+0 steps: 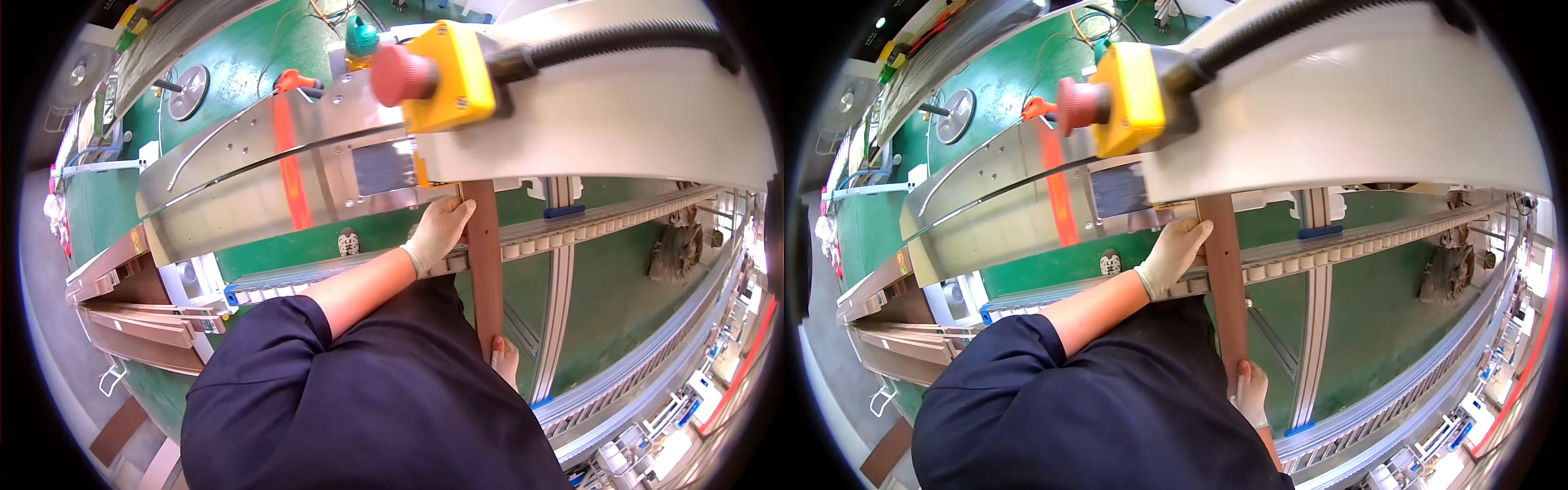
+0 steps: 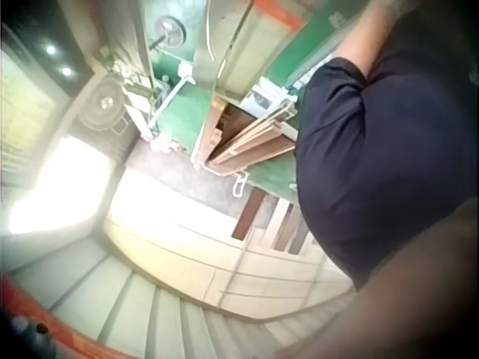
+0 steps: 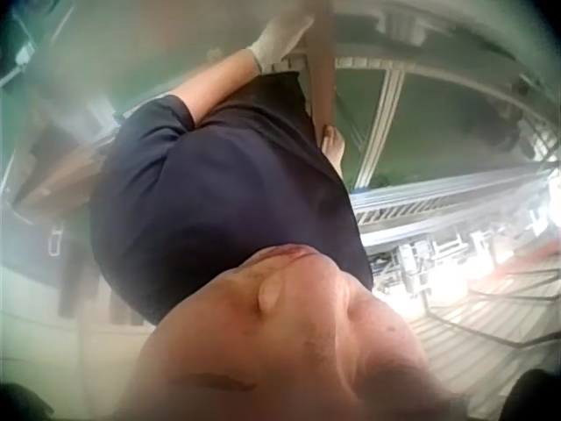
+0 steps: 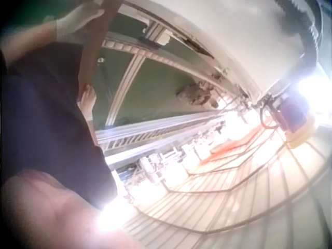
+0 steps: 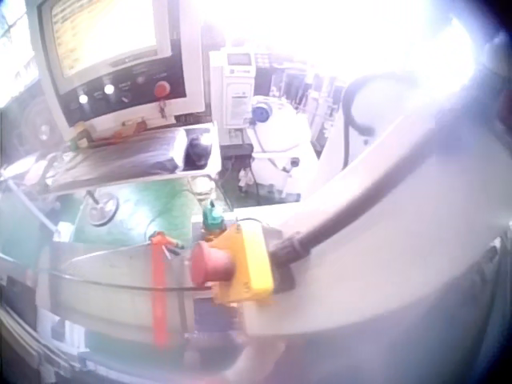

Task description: The person picks up thin wood panels from a stack and feeds them individually into a large industrial machine.

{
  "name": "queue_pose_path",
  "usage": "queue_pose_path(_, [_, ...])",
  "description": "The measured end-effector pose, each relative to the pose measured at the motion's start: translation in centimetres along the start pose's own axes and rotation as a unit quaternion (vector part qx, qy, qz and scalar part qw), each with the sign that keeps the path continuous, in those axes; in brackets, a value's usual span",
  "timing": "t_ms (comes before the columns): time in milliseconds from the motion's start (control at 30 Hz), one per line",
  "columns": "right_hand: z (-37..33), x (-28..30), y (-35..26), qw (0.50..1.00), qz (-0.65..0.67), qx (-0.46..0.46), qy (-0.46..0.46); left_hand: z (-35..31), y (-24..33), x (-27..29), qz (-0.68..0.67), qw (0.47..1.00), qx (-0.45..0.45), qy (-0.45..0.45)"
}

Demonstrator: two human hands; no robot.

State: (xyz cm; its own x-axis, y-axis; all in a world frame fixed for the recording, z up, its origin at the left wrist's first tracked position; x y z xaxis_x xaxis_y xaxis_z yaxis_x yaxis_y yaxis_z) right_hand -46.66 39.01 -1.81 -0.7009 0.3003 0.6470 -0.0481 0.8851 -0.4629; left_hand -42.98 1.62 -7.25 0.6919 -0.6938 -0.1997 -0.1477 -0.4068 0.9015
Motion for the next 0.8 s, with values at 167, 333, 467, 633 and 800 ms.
queue_pose_path(167, [4.8, 2.5, 7.5, 0.999, 0.043, -0.026, 0.019, 2.9, -1.1, -6.3, -0.132, 0.989, 0.053, -0.029])
queue_pose_path(333, [8.7, 7.4, 9.2, 0.997, 0.069, -0.026, 0.033, 5.4, -0.1, -12.0, -0.155, 0.984, 0.081, -0.043])
queue_pose_path(467, [11.0, 12.9, 2.2, 0.996, 0.015, -0.017, 0.084, 6.5, 1.1, -14.6, -0.171, 0.972, 0.107, -0.122])
queue_pose_path(633, [11.9, 16.9, -9.0, 0.871, -0.138, 0.208, 0.423, 4.6, 0.8, -10.8, 0.272, 0.918, -0.116, -0.265])
queue_pose_path(800, [13.0, 6.4, -20.1, 0.873, -0.060, 0.430, 0.220, -4.5, 1.7, 3.4, 0.317, 0.939, -0.117, -0.060])
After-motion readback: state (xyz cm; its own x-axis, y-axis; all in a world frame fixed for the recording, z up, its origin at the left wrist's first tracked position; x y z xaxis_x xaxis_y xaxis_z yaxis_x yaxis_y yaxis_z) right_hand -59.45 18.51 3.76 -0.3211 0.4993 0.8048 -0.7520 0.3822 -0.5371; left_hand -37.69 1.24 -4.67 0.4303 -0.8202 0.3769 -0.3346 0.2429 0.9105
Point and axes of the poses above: each hand's wrist, its own z-axis towards the middle knuckle, its own x-axis out of the back of the hand, y = z × x, the point moved 9 cm from there along z, towards the middle knuckle, and after that the axes turned 9 degrees about -x, right-handed, at the moved point
